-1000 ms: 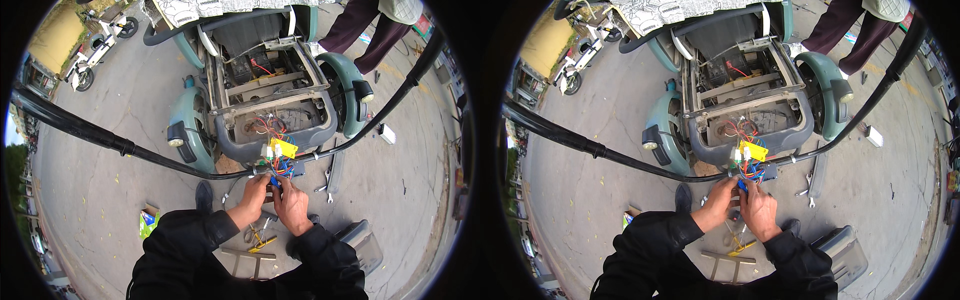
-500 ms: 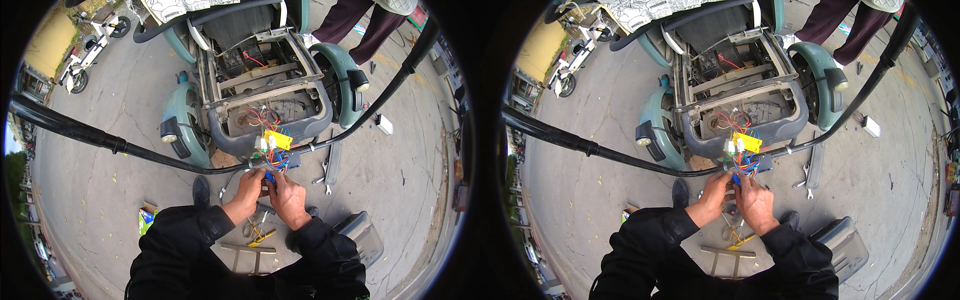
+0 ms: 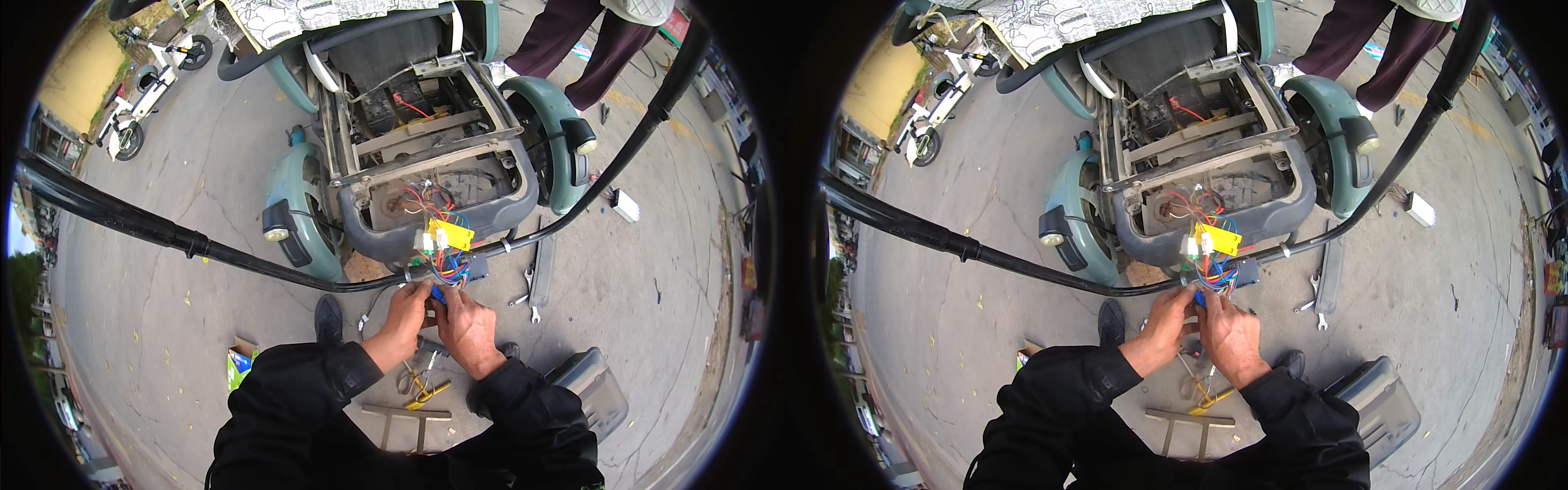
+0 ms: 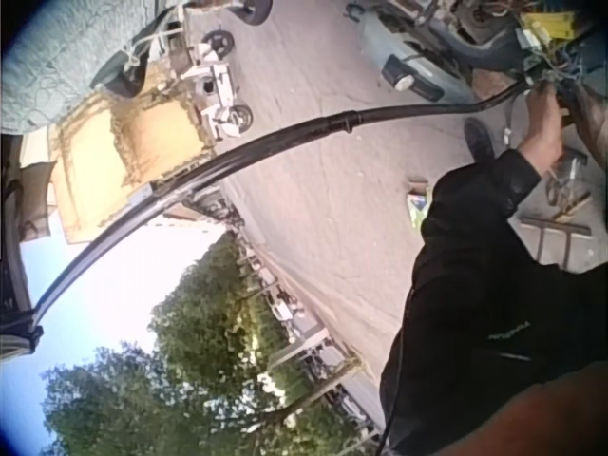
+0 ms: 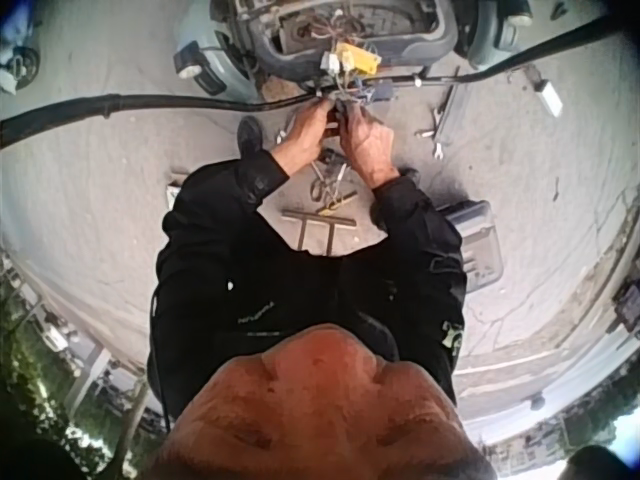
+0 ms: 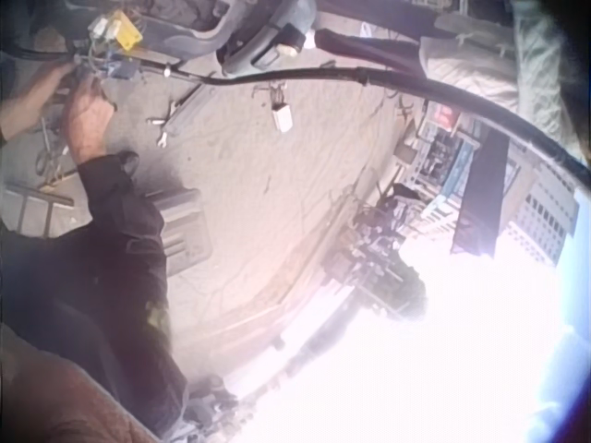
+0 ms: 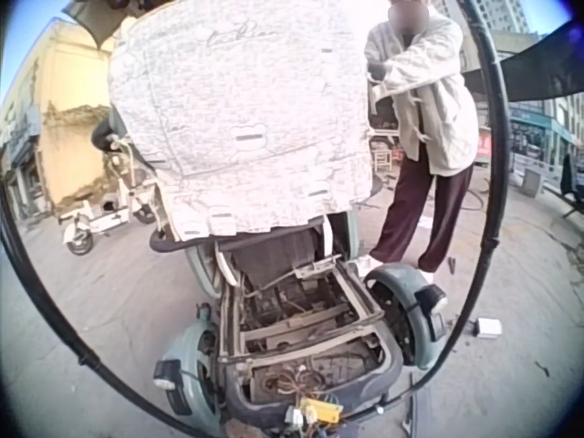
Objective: The person works on the exposed wiring of a teal three-wheeled vehicle, stripping and twisting wires, then using a soldering iron to join connections. The person also handles a small silver box and continues to connect wires within the vehicle's frame.
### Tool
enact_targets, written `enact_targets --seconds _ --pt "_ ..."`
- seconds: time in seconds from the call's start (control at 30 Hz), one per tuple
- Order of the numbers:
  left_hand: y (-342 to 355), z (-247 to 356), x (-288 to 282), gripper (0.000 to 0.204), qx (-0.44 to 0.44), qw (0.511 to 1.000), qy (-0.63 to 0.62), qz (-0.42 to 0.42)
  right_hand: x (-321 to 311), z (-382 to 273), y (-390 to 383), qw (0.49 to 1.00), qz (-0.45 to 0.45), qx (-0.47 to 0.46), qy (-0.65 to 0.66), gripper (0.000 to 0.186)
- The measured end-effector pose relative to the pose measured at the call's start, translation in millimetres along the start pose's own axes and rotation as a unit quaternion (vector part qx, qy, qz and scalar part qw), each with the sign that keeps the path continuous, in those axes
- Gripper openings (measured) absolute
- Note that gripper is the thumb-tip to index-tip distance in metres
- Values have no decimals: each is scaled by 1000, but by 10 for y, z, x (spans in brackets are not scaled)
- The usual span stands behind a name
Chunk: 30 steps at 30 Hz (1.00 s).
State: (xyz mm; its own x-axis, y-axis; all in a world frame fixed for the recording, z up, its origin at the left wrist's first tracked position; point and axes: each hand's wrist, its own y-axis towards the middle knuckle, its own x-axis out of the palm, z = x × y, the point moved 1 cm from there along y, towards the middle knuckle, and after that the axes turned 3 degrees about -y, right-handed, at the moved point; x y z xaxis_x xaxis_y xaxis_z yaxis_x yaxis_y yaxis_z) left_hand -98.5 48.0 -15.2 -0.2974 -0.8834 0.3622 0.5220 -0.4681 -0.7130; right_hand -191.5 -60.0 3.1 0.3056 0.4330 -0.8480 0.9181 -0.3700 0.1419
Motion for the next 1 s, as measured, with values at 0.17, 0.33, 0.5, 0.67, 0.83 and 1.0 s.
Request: enact_targets --seconds 0.17,0.33,0.5,0.67,0.83,1.0 --pt "32 -40 -47 24 -2 1000 5 -15 23 22 -25 1000 1 -7 -3 28" --pt "46 -44 -48 23 0 1000 1 -12 42 25 -25 1000 -6 1 9 26" --pt "56 -37 -56 23 1 1000 5 -10 47 21 -23 1000 -8 -1 18 27" --pt "53 -31 -56 22 2 1000 4 -6 49 20 -24 1000 -10 0 27 28" --pt "30 -20 -41 22 3 1000 7 -2 62 28 -30 1000 -17 -2 19 29" --pt "20 -18 -34 21 2 1000 10 -6 76 42 -32 1000 -6 -12 0 29"
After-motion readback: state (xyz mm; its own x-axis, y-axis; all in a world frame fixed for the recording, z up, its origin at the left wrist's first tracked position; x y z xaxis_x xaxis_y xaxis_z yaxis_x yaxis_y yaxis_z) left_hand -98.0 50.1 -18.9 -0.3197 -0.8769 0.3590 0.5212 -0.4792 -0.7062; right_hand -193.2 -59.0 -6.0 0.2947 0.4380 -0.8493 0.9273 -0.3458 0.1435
